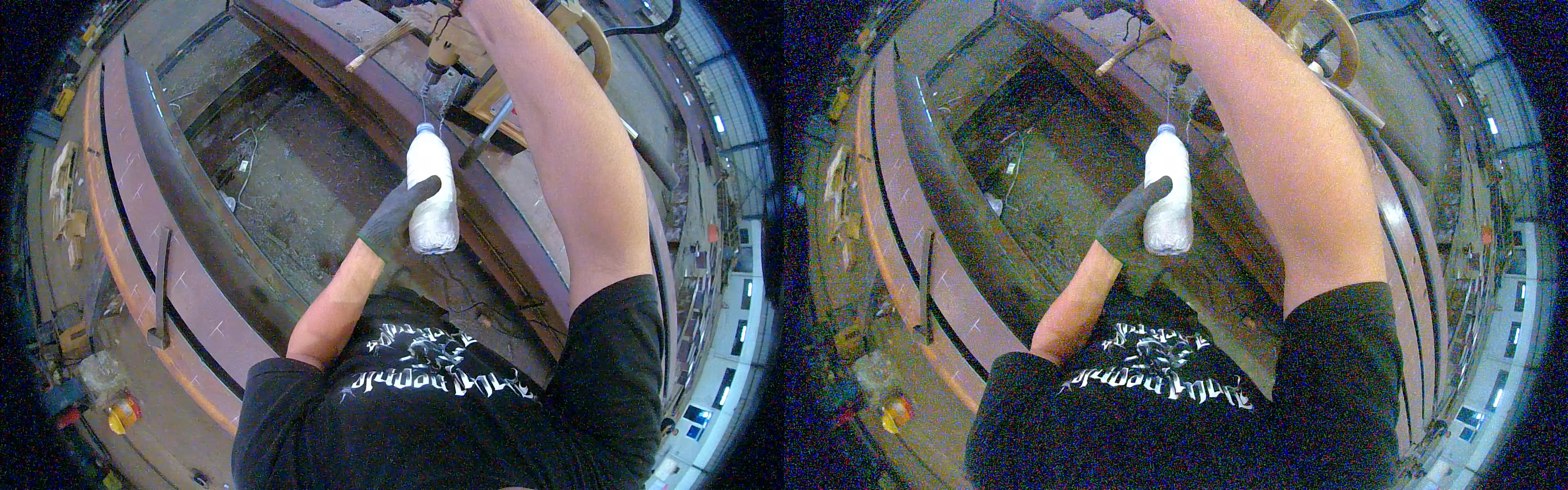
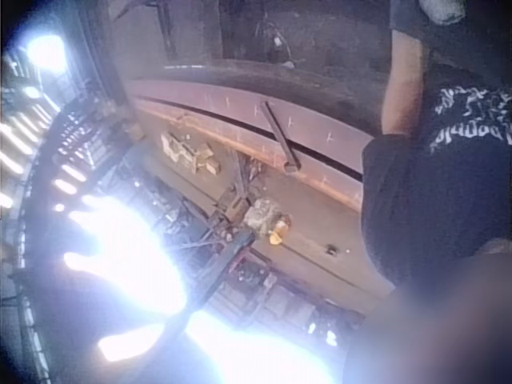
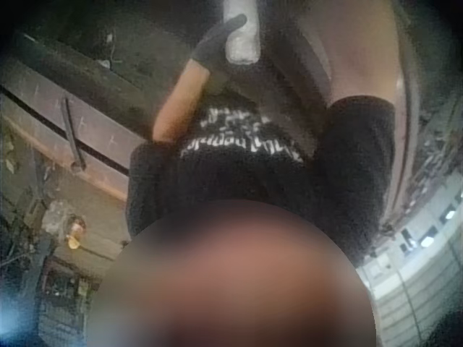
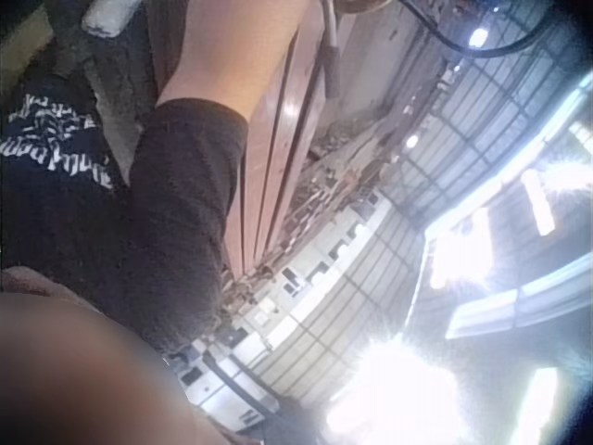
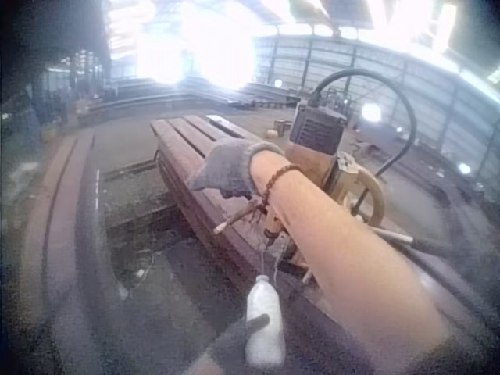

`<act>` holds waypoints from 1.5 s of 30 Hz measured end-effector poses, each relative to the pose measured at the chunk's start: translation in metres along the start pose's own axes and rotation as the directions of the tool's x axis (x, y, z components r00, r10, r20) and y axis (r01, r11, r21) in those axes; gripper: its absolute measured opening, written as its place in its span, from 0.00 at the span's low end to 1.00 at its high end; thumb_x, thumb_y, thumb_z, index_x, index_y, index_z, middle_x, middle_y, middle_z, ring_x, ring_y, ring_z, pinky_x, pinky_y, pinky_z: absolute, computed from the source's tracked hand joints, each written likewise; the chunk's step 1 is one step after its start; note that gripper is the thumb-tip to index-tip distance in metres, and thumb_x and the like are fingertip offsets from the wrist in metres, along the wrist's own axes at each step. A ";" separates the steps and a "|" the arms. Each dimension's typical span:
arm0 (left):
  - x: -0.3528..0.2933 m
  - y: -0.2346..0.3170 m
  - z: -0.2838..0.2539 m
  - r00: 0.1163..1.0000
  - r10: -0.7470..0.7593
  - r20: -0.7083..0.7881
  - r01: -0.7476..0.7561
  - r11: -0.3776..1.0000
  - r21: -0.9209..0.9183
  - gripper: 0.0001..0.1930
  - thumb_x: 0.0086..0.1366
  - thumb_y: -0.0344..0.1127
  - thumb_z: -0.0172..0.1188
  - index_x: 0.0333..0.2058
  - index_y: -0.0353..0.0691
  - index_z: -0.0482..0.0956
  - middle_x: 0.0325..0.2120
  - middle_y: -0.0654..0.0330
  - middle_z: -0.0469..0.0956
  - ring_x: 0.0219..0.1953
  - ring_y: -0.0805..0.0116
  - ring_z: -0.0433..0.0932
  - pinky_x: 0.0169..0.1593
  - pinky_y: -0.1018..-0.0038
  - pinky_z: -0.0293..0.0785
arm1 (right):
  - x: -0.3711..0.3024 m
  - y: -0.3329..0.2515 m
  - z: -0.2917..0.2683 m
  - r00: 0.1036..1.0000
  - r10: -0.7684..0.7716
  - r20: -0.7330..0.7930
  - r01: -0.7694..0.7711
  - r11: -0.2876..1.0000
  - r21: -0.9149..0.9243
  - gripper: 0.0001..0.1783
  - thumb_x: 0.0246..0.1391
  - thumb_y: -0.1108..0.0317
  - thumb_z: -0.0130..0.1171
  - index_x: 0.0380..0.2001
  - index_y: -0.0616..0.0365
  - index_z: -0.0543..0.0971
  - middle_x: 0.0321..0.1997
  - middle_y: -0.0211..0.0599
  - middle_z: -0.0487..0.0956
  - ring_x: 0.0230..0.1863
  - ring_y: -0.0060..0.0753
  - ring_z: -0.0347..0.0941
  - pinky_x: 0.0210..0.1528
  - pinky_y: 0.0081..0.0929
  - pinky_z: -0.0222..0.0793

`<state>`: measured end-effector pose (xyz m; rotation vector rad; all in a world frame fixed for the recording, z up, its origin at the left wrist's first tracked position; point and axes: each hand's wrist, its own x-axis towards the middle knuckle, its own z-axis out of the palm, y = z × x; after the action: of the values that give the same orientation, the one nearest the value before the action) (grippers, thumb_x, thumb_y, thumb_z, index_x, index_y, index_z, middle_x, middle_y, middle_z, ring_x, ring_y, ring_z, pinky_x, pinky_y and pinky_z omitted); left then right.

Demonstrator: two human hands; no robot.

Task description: The person drills holes into long metal beams using a handheld drill while applying liquid from a squeeze bottle to the drilling area. The person moves the drill along the beam and repositions the bottle repeatedly to continue the process.

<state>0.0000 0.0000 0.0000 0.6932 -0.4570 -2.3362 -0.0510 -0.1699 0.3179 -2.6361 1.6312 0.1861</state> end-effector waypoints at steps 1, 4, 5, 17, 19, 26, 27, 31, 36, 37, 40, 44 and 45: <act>0.000 0.000 0.001 1.000 0.010 -0.018 -0.010 1.000 0.023 0.25 0.67 0.48 0.67 0.56 0.39 0.75 0.43 0.56 0.83 0.40 0.61 0.84 0.45 0.63 0.84 | -0.006 -0.002 -0.003 1.000 -0.004 0.012 0.003 1.000 0.018 0.32 0.63 0.40 0.52 0.41 0.59 0.88 0.36 0.42 0.87 0.39 0.37 0.84 0.49 0.38 0.76; -0.001 0.000 0.003 1.000 0.011 0.001 -0.011 1.000 0.025 0.24 0.68 0.47 0.67 0.54 0.38 0.76 0.41 0.57 0.83 0.39 0.61 0.84 0.44 0.64 0.84 | -0.007 -0.003 -0.006 0.999 -0.013 0.042 0.012 1.000 0.024 0.32 0.63 0.41 0.52 0.40 0.60 0.88 0.36 0.41 0.88 0.39 0.37 0.84 0.49 0.38 0.76; -0.001 0.000 0.004 1.000 0.007 0.019 -0.007 1.000 0.015 0.24 0.68 0.47 0.67 0.54 0.38 0.76 0.41 0.57 0.83 0.39 0.62 0.84 0.44 0.64 0.83 | -0.007 -0.003 -0.006 0.999 -0.016 0.051 0.015 1.000 0.018 0.31 0.63 0.41 0.52 0.40 0.61 0.88 0.36 0.41 0.88 0.39 0.37 0.84 0.49 0.38 0.76; -0.005 0.005 0.008 0.998 -0.057 0.016 0.057 0.998 -0.002 0.28 0.66 0.44 0.69 0.59 0.39 0.70 0.44 0.58 0.80 0.43 0.63 0.82 0.46 0.64 0.82 | -0.003 -0.008 0.000 0.997 0.078 0.026 -0.078 0.997 0.009 0.34 0.62 0.40 0.50 0.39 0.64 0.88 0.37 0.43 0.88 0.40 0.41 0.83 0.52 0.39 0.74; -0.008 0.005 0.011 0.998 -0.056 0.000 0.056 0.998 -0.021 0.28 0.66 0.44 0.69 0.59 0.39 0.70 0.44 0.57 0.80 0.43 0.63 0.82 0.46 0.64 0.82 | -0.007 -0.006 -0.002 0.999 0.028 0.044 -0.029 0.999 0.029 0.34 0.63 0.40 0.50 0.38 0.64 0.88 0.37 0.44 0.88 0.40 0.41 0.83 0.52 0.39 0.74; -0.007 0.003 0.008 0.999 -0.042 0.024 0.043 0.998 -0.050 0.28 0.66 0.44 0.69 0.59 0.38 0.70 0.43 0.57 0.81 0.42 0.62 0.82 0.45 0.64 0.83 | -0.008 -0.006 -0.001 0.999 0.008 0.042 -0.009 1.000 0.021 0.35 0.64 0.39 0.49 0.37 0.64 0.88 0.36 0.44 0.86 0.39 0.41 0.82 0.51 0.41 0.74; -0.007 0.003 0.009 0.999 -0.035 0.029 0.035 0.999 -0.030 0.27 0.66 0.46 0.68 0.57 0.39 0.72 0.42 0.57 0.82 0.41 0.62 0.83 0.44 0.65 0.83 | -0.002 -0.003 0.002 0.999 -0.015 0.033 0.016 1.000 -0.021 0.35 0.64 0.39 0.49 0.38 0.64 0.88 0.36 0.45 0.86 0.38 0.41 0.82 0.50 0.42 0.74; -0.007 0.003 0.010 1.000 -0.012 0.020 0.011 1.000 0.017 0.23 0.67 0.48 0.67 0.54 0.40 0.76 0.40 0.58 0.83 0.38 0.63 0.84 0.42 0.65 0.84 | 0.001 -0.004 0.002 0.998 -0.028 0.056 0.031 0.998 -0.054 0.32 0.66 0.41 0.49 0.41 0.60 0.87 0.36 0.49 0.85 0.38 0.44 0.81 0.48 0.43 0.74; -0.006 0.005 0.009 0.998 -0.050 0.046 0.050 0.999 0.007 0.30 0.66 0.46 0.70 0.60 0.38 0.70 0.45 0.54 0.81 0.43 0.61 0.83 0.47 0.64 0.83 | 0.023 0.011 0.016 0.983 -0.178 0.038 0.181 0.932 -0.315 0.28 0.67 0.43 0.49 0.47 0.54 0.86 0.39 0.52 0.84 0.39 0.48 0.81 0.49 0.43 0.75; -0.007 0.005 0.009 0.998 -0.044 0.037 0.044 0.999 0.003 0.31 0.66 0.47 0.70 0.60 0.38 0.70 0.45 0.54 0.81 0.43 0.61 0.83 0.47 0.64 0.83 | 0.017 0.005 0.011 0.987 -0.152 0.054 0.161 0.947 -0.278 0.28 0.68 0.43 0.49 0.47 0.53 0.86 0.40 0.53 0.84 0.40 0.49 0.81 0.49 0.43 0.75; -0.005 0.002 0.005 0.999 -0.026 0.046 0.026 1.000 -0.013 0.31 0.65 0.47 0.70 0.60 0.38 0.70 0.45 0.54 0.81 0.44 0.61 0.83 0.48 0.64 0.83 | 0.014 0.004 0.010 0.984 -0.170 0.043 0.176 0.949 -0.263 0.27 0.68 0.43 0.49 0.48 0.51 0.86 0.42 0.54 0.84 0.42 0.50 0.82 0.49 0.43 0.75; -0.005 0.004 0.010 0.997 -0.022 0.073 0.023 1.000 -0.012 0.32 0.65 0.47 0.70 0.60 0.38 0.69 0.44 0.55 0.80 0.43 0.62 0.82 0.48 0.65 0.82 | 0.032 0.018 0.024 0.968 -0.248 0.030 0.239 0.881 -0.408 0.25 0.67 0.44 0.50 0.49 0.50 0.85 0.43 0.55 0.84 0.44 0.51 0.82 0.49 0.44 0.75; -0.006 0.004 0.009 0.998 -0.020 0.058 0.020 1.000 -0.012 0.31 0.65 0.47 0.70 0.60 0.38 0.69 0.44 0.55 0.80 0.43 0.62 0.82 0.48 0.65 0.82 | 0.028 0.012 0.022 0.986 -0.167 0.009 0.162 0.937 -0.309 0.26 0.67 0.44 0.50 0.48 0.51 0.86 0.43 0.55 0.84 0.44 0.51 0.82 0.49 0.44 0.75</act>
<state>0.0001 0.0025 0.0111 0.6278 -0.4629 -2.3813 -0.0507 -0.1984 0.2930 -2.9940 1.4819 0.4478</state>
